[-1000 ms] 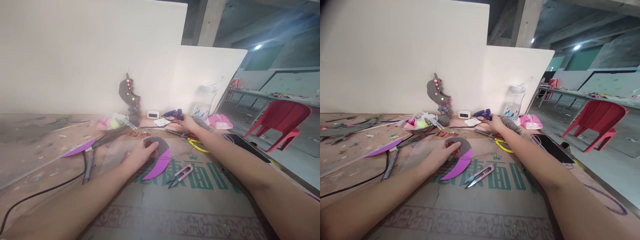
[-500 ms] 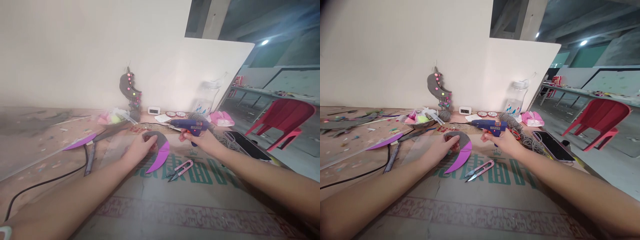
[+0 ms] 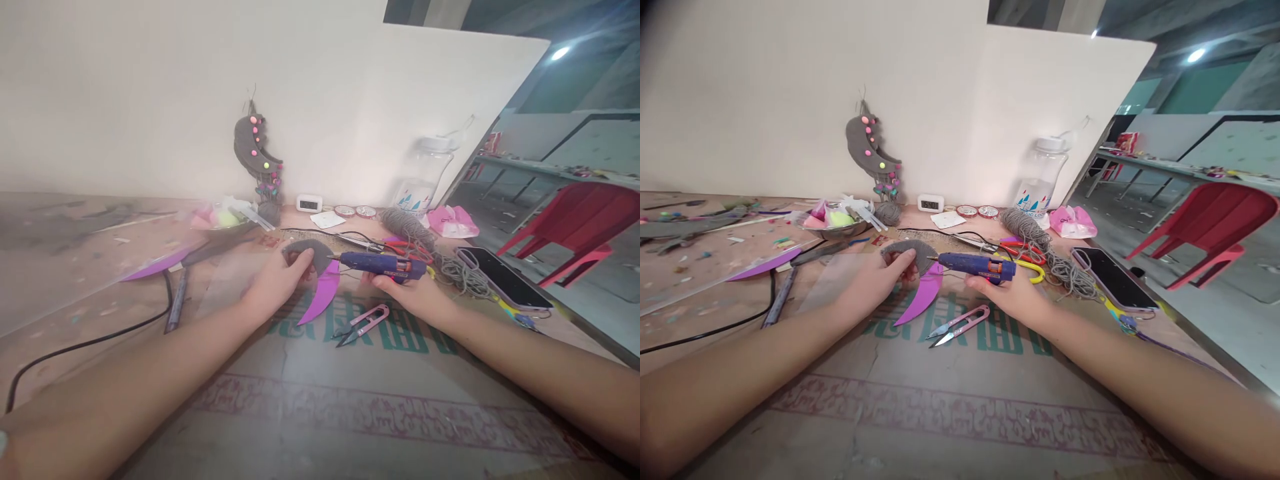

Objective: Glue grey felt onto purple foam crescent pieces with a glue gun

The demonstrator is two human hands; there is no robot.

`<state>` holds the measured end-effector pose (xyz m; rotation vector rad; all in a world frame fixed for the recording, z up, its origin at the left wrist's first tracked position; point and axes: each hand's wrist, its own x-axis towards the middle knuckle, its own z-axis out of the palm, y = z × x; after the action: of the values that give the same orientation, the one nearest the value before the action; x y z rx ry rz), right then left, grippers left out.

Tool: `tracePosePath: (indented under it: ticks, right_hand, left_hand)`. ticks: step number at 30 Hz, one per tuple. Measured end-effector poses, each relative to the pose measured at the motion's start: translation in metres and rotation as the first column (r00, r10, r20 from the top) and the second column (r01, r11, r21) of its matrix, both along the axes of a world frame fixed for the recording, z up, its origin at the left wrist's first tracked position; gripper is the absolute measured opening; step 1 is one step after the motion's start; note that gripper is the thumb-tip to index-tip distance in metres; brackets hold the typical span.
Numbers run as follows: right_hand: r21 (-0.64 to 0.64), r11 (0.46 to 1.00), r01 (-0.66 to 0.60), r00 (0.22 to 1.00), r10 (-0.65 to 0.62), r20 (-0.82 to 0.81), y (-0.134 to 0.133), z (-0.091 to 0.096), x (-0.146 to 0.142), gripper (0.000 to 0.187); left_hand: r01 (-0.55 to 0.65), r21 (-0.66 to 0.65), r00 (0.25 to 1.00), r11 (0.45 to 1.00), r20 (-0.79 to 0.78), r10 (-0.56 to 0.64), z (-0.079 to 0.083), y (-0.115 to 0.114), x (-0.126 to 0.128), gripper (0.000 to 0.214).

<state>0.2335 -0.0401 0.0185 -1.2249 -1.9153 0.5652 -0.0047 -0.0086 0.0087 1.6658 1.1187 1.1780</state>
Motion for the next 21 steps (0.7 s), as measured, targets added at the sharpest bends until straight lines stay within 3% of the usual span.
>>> tracePosePath:
  ticks: [4, 10, 21]
  right_hand:
    - [-0.078, 0.997, 0.003, 1.0, -0.005, -0.023, -0.0037, -0.0009, -0.0023, 0.022]
    - [-0.109, 0.994, -0.022, 0.997, 0.03, 0.072, -0.0083, 0.0019, -0.0053, 0.023]
    - [-0.011, 0.999, -0.047, 0.981, 0.048, 0.19, -0.0075, 0.0028, -0.0052, 0.023]
  left_hand:
    - [-0.047, 0.06, 0.998, 0.997, 0.047, 0.044, 0.0003, -0.0015, 0.0002, 0.023]
    - [-0.02, 0.051, 0.999, 0.999, 0.047, 0.018, 0.0008, -0.0037, 0.0009, 0.025]
    - [-0.048, 0.029, 0.999, 0.998, 0.012, 0.048, -0.0007, -0.0027, -0.0001, 0.027]
